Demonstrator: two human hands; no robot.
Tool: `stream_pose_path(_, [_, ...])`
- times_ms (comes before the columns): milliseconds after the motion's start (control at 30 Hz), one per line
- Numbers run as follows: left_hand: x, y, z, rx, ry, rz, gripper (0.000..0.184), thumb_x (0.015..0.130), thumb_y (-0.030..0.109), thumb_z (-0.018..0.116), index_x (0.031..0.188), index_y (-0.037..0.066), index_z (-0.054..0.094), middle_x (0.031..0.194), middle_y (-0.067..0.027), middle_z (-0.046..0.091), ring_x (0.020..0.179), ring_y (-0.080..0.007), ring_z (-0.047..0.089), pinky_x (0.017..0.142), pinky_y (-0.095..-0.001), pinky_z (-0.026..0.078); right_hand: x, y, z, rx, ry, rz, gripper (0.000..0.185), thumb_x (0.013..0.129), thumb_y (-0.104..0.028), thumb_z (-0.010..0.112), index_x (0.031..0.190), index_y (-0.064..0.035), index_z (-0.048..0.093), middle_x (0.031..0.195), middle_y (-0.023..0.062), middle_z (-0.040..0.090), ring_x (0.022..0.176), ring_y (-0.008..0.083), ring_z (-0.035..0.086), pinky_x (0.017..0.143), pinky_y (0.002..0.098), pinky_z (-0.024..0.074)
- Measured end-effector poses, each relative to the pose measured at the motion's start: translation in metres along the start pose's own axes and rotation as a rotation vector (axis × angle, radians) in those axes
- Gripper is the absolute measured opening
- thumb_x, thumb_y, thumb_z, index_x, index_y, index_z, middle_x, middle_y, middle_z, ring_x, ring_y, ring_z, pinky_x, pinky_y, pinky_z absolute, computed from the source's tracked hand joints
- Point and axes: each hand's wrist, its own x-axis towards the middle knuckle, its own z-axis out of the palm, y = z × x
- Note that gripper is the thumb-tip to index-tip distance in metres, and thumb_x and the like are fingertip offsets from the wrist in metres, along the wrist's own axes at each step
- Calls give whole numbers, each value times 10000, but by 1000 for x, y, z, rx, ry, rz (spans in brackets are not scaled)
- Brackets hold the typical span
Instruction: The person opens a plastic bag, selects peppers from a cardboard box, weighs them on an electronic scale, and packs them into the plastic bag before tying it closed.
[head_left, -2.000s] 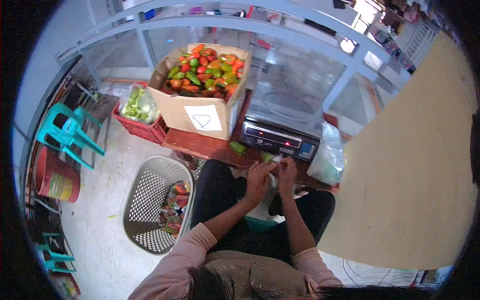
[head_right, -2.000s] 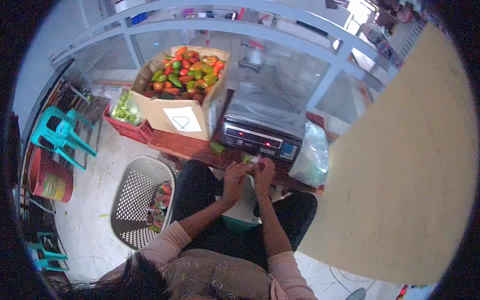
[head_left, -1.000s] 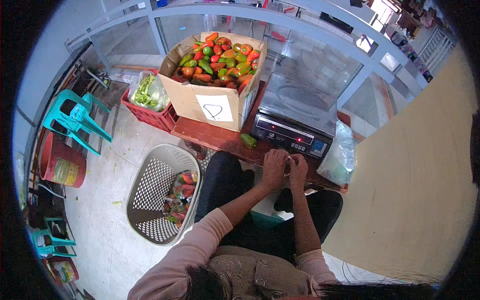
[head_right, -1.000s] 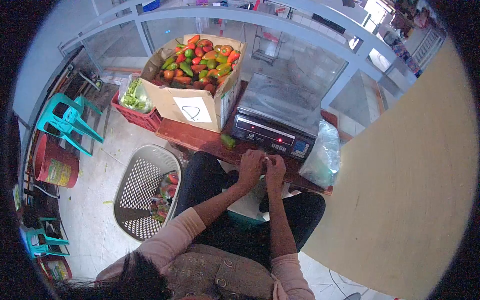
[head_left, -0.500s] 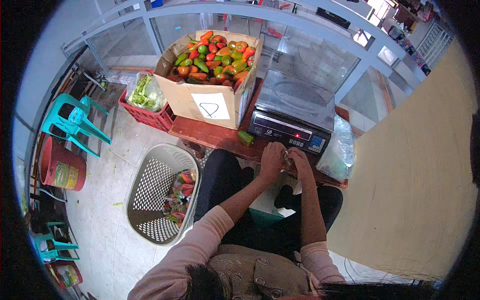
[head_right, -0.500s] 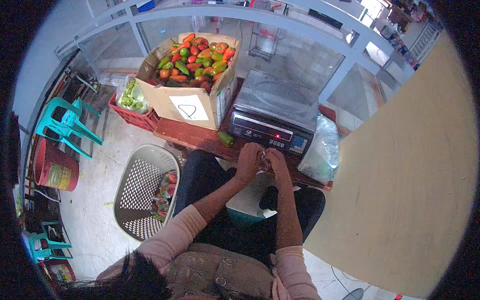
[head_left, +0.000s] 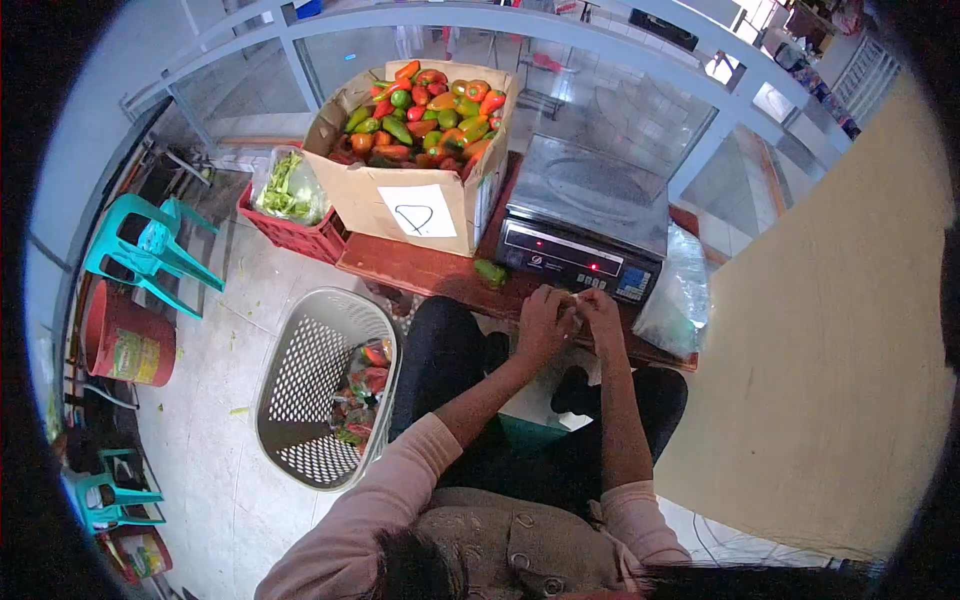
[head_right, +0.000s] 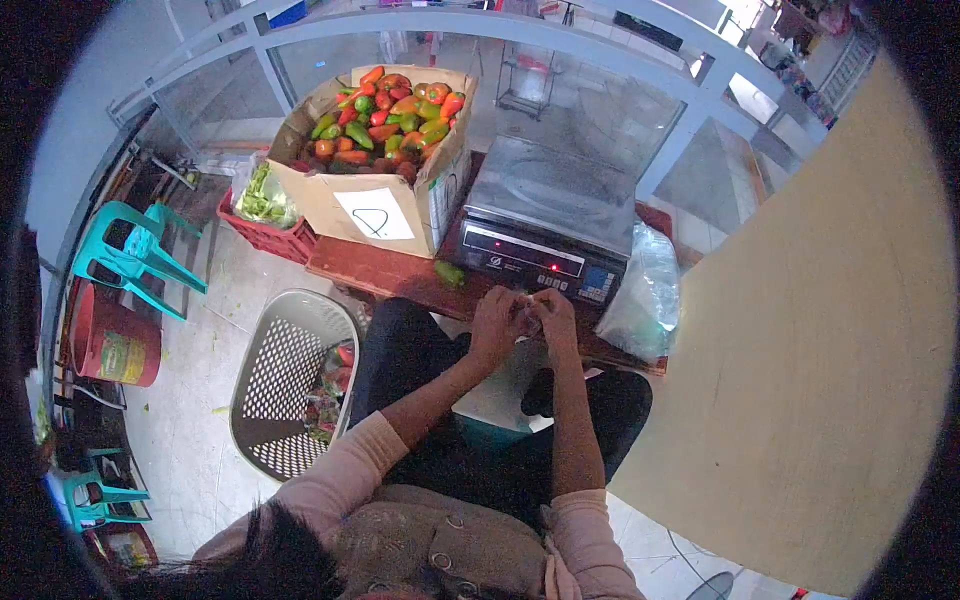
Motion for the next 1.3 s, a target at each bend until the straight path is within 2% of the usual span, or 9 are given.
stream_pose_path(267, [2,-5,4,-80,-33,-75,122,780,113,586,848,24,536,844,-144,501,858,-347,510,734,-443,394,-13,-15,0,-48,-13,30,94,803,-95,591,831,-7,575,743,31,581,678,102,542,601,254,448])
stream_pose_path(367, [2,-3,4,-131,-28,-93,110,805,114,566,847,19,527,847,-152,505,850,-352,514,730,-448,400,-10,-4,0,-43,24,-35,88,791,-89,601,826,-14,574,759,35,579,718,111,545,637,262,449])
stream_pose_path(467, [1,2,5,-167,9,-128,94,808,93,562,855,16,535,834,-147,519,819,-343,536,714,-430,418,-14,-7,7,73,121,41,81,781,-89,606,811,-21,575,801,37,579,744,120,544,676,268,441])
stream_pose_path(767, [9,1,3,-98,-28,-97,96,809,104,555,868,38,521,846,-135,523,824,-348,545,707,-425,427,-16,1,5,-476,151,-424,111,765,-63,607,851,-10,562,719,77,511,670,170,532,606,295,424])
stream_pose_path(900, [12,5,-1,36,-154,4,81,805,102,544,855,44,519,835,-126,516,830,-343,541,716,-420,425,-19,-5,-7,-514,70,-413,128,775,-111,614,830,-6,562,685,94,525,649,195,537,596,304,419])
stream_pose_path(1000, [10,1,4,90,-184,42,139,791,124,554,916,66,537,942,-101,542,969,-309,525,822,-416,398,-18,0,-9,-442,85,-261,144,786,-136,604,811,-2,558,689,107,535,650,195,544,593,308,420])
stream_pose_path(1100, [-2,7,5,154,-89,170,254,769,153,573,1011,85,536,1087,-70,537,1129,-268,453,969,-452,290,-22,15,-5,-419,183,-208,156,806,-148,586,798,3,548,688,111,539,632,191,542,587,312,421])
stream_pose_path(1200, [-12,-2,15,184,-152,267,369,744,168,585,1102,101,519,1188,-49,505,1210,-248,387,1036,-484,178,-28,23,-1,-408,206,-224,167,823,-154,572,793,7,542,691,115,544,614,191,538,586,316,422])
stream_pose_path(1300, [-11,-5,20,336,-261,289,376,745,175,580,1108,94,523,1147,-53,518,1178,-254,411,1042,-492,168,-44,-4,6,-454,294,-280,176,827,-160,566,788,9,537,695,130,546,620,239,544,602,346,426])
